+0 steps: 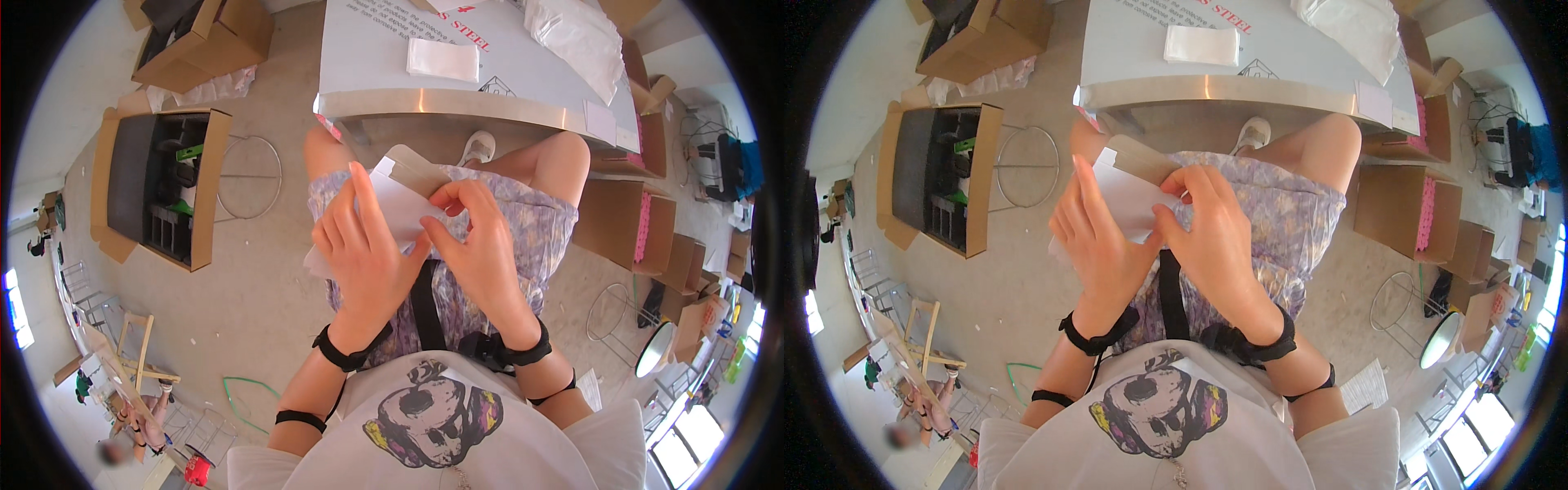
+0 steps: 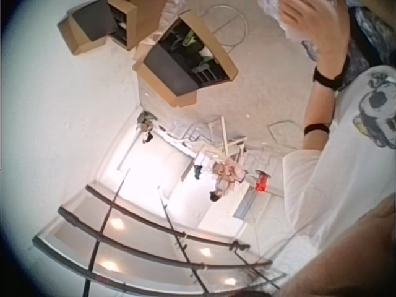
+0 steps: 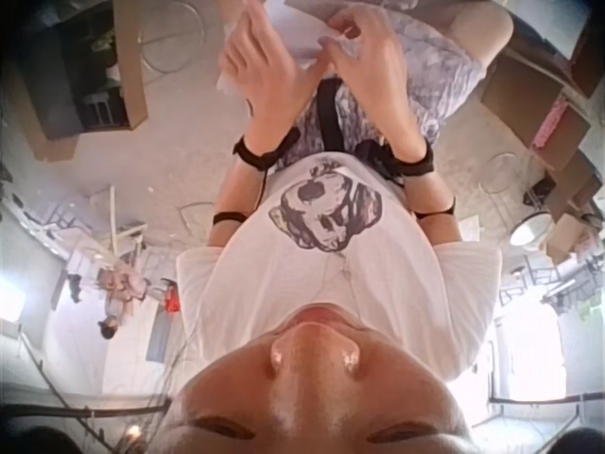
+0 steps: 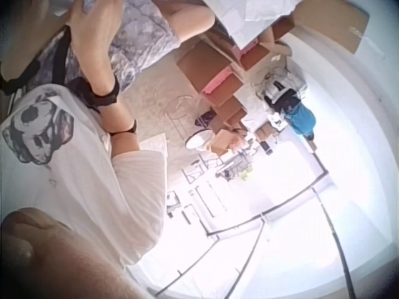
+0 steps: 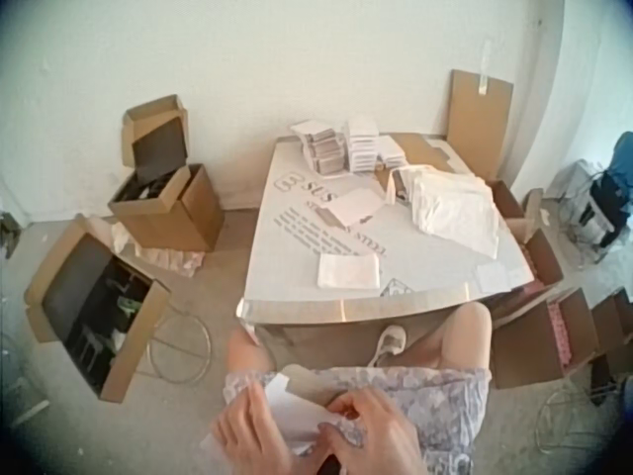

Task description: The person is folding white foam-like pieces and inserting them into paper sleeves or envelopes at a manufacturing table.

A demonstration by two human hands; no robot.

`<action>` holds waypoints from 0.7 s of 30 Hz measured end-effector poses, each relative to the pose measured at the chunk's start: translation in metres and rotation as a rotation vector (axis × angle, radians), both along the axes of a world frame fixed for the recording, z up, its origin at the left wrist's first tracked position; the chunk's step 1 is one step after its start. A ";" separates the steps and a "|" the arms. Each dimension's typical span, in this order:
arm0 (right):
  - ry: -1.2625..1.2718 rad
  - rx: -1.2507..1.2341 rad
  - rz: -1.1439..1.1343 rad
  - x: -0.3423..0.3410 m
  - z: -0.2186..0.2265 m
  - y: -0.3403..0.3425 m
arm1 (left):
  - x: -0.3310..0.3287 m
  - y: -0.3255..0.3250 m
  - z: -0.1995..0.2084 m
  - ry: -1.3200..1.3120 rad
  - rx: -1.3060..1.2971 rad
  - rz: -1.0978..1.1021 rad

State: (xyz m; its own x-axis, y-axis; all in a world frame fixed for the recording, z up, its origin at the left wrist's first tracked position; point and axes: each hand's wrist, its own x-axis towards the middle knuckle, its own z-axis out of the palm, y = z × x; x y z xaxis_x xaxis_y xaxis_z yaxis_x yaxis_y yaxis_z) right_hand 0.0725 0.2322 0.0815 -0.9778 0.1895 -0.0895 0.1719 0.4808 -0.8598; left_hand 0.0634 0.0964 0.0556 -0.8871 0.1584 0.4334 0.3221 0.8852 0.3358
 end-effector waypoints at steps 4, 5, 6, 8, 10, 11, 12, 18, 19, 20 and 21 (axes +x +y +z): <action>-0.022 0.005 0.011 0.005 0.000 0.003 | -0.001 -0.006 -0.003 -0.049 0.026 0.006; -0.006 0.000 0.019 0.006 0.000 0.004 | -0.001 -0.007 -0.004 -0.079 0.042 0.014; 0.010 -0.005 0.027 0.007 -0.001 0.005 | -0.001 -0.007 -0.003 -0.082 0.043 0.013; 0.046 -0.002 0.028 0.009 -0.003 0.005 | -0.001 -0.007 -0.001 -0.081 0.016 0.009; 0.083 0.002 0.030 0.011 -0.004 0.006 | 0.001 -0.007 0.001 -0.091 0.021 0.008; 0.086 -0.014 0.032 0.010 -0.005 0.007 | 0.002 -0.007 0.001 -0.097 0.027 0.007; 0.088 -0.029 0.034 0.010 -0.005 0.008 | 0.002 -0.007 0.001 -0.100 0.028 0.007; 0.048 -0.112 0.041 0.011 -0.009 0.013 | 0.004 -0.005 0.001 -0.081 0.027 -0.007; 0.046 -0.112 0.040 0.011 -0.009 0.013 | 0.005 -0.005 0.002 -0.077 0.019 -0.020; -0.008 -0.164 0.017 0.010 -0.009 0.013 | 0.006 -0.005 0.002 -0.073 0.011 -0.033; -0.063 -0.216 -0.007 0.011 -0.009 0.013 | 0.006 -0.004 0.002 -0.075 0.010 -0.032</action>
